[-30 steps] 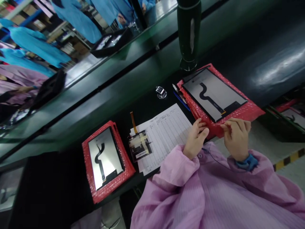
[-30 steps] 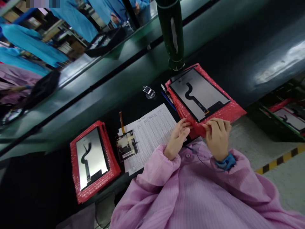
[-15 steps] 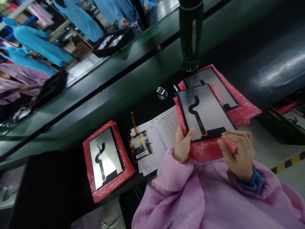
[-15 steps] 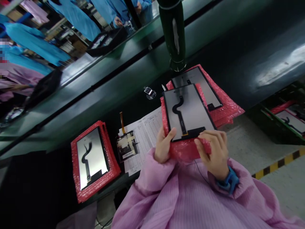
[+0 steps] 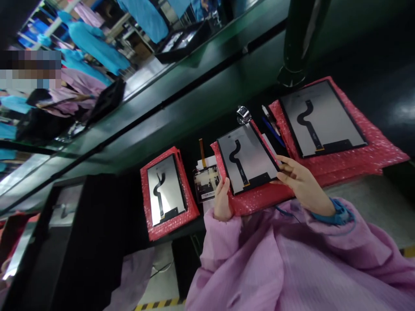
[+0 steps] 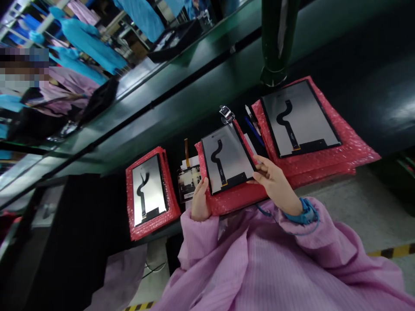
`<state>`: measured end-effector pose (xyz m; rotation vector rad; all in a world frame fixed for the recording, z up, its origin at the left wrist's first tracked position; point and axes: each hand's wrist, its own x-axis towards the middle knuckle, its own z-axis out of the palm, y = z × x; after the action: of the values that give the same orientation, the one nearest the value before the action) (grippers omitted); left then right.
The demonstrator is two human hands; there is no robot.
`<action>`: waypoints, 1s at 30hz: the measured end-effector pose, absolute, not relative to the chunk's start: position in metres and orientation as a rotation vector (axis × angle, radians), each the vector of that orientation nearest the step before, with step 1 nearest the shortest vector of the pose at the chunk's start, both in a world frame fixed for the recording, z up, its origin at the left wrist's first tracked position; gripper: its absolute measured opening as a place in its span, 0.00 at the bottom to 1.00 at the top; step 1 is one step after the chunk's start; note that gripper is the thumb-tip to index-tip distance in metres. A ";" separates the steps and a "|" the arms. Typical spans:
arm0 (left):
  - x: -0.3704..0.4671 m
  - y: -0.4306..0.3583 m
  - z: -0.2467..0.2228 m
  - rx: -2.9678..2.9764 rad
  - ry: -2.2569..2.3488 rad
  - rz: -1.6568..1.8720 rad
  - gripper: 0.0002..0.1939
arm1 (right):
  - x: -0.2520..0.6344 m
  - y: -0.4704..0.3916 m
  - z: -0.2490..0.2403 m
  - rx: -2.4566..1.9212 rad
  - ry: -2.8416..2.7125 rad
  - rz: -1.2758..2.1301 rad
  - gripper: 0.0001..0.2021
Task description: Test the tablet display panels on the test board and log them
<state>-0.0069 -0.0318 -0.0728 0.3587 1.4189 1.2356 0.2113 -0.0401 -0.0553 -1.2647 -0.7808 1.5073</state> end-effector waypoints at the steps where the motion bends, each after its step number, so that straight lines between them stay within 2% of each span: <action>1: -0.006 -0.031 -0.074 0.303 1.432 1.241 0.15 | 0.211 -0.040 -0.055 -1.273 -0.783 1.512 0.29; 4: -0.005 -0.030 -0.077 0.201 1.419 1.224 0.11 | 0.214 -0.045 -0.060 -1.350 -0.846 1.503 0.30; 8: -0.005 -0.030 -0.076 0.265 1.360 1.231 0.16 | 0.220 -0.050 -0.069 -1.518 -1.200 1.351 0.26; 13: -0.011 -0.041 -0.080 0.744 1.433 1.245 0.29 | 0.215 -0.029 -0.051 -1.858 -1.932 0.433 0.12; 15: -0.014 -0.050 -0.082 0.948 1.498 1.264 0.34 | 0.211 -0.006 -0.046 -1.890 -1.979 0.145 0.10; 17: -0.016 -0.060 -0.082 1.109 1.545 1.270 0.35 | 0.208 0.020 -0.050 -1.931 -1.941 0.010 0.11; 21: -0.015 -0.078 -0.076 1.296 1.625 1.299 0.28 | 0.212 0.060 -0.070 -2.028 -1.887 0.089 0.15; 26: -0.010 -0.086 -0.071 1.428 1.617 1.345 0.16 | 0.224 0.067 -0.066 -2.151 -1.862 0.193 0.07; 30: -0.001 -0.086 -0.067 1.522 1.586 1.292 0.11 | 0.223 0.040 -0.037 -1.990 -1.795 0.596 0.07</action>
<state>-0.0010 -0.0856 -0.0670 1.5222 1.5860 1.2920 0.2229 0.0401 -0.0371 -1.9900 -1.7955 0.5965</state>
